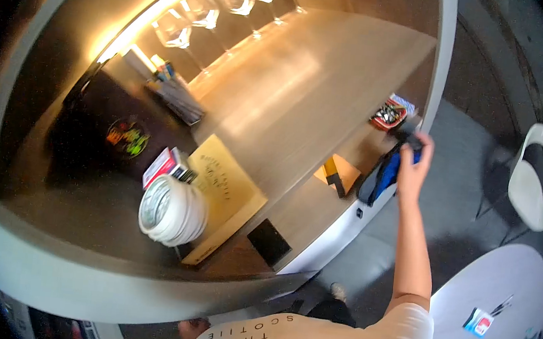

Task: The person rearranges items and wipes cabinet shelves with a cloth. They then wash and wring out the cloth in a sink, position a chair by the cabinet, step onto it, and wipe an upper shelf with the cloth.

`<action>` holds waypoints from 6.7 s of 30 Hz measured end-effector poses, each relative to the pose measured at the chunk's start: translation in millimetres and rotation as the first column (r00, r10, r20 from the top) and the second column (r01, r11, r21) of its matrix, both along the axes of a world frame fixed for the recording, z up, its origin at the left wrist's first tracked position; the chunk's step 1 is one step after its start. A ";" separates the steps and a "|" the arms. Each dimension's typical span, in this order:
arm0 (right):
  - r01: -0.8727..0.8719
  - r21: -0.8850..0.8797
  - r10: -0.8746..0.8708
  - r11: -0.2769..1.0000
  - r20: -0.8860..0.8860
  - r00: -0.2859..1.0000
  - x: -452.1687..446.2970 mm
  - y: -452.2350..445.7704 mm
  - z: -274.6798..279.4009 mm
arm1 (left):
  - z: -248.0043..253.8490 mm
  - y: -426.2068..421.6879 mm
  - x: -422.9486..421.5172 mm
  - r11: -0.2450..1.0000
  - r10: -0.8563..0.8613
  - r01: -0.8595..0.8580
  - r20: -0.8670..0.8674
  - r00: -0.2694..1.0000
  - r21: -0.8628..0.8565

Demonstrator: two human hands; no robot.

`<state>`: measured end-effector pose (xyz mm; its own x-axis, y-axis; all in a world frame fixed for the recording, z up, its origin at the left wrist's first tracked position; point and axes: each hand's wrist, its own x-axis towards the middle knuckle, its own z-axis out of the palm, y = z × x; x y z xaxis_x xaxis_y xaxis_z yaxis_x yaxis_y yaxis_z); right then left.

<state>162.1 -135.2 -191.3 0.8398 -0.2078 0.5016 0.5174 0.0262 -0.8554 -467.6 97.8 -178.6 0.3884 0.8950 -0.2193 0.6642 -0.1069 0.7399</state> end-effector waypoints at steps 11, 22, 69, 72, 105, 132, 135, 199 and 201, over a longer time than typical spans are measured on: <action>0.321 -0.746 0.117 0.583 0.469 0.875 -54.9 69.9 157.5 | -20.7 17.9 -49.6 0.913 -0.315 0.339 -0.135 0.939 0.227; -0.074 -0.759 -0.269 0.647 -0.318 0.909 -363.3 -28.3 -258.2 | -54.2 61.1 -388.3 0.987 0.122 -0.146 0.274 0.954 0.068; -0.791 -0.528 0.455 -0.309 -0.812 0.365 -877.5 1257.5 -295.8 | 197.4 918.6 -615.9 0.852 -0.451 0.184 0.866 -0.215 0.489; -0.879 -0.414 0.373 -0.239 -0.875 0.310 -861.5 1334.7 -275.0 | 200.2 989.0 -602.9 0.856 -0.449 0.171 0.866 -0.219 0.488; -0.928 0.085 0.725 0.362 -0.651 0.223 -671.9 2252.0 -92.2 | 105.1 1836.3 -552.2 0.980 -0.120 -0.118 0.949 0.293 0.161; -0.811 -0.580 0.276 0.069 -0.770 0.575 -547.7 2412.6 -384.1 | -198.9 2258.7 -231.9 0.565 0.141 0.282 0.427 0.893 -0.776; -0.819 -0.569 0.081 -0.080 -0.822 0.563 -580.4 2434.9 -399.5 | -269.6 2274.4 -159.1 0.545 0.274 0.155 0.350 0.896 -0.824; -0.690 -0.723 0.380 -0.048 -0.652 0.657 -607.7 2469.8 -321.7 | -379.2 2244.0 -95.4 0.416 0.763 -0.384 0.086 0.641 -0.825; -0.745 -0.667 0.364 0.020 -0.689 0.627 -590.6 2469.7 -351.0 | -346.2 2249.4 -105.8 0.317 0.801 -0.278 0.099 0.591 -0.907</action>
<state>-428.6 2334.6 -542.4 0.5663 0.7687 -0.2974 0.5010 -0.6075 -0.6164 -573.4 2347.2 -524.8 0.1470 0.4837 -0.8628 -0.1384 0.8738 0.4662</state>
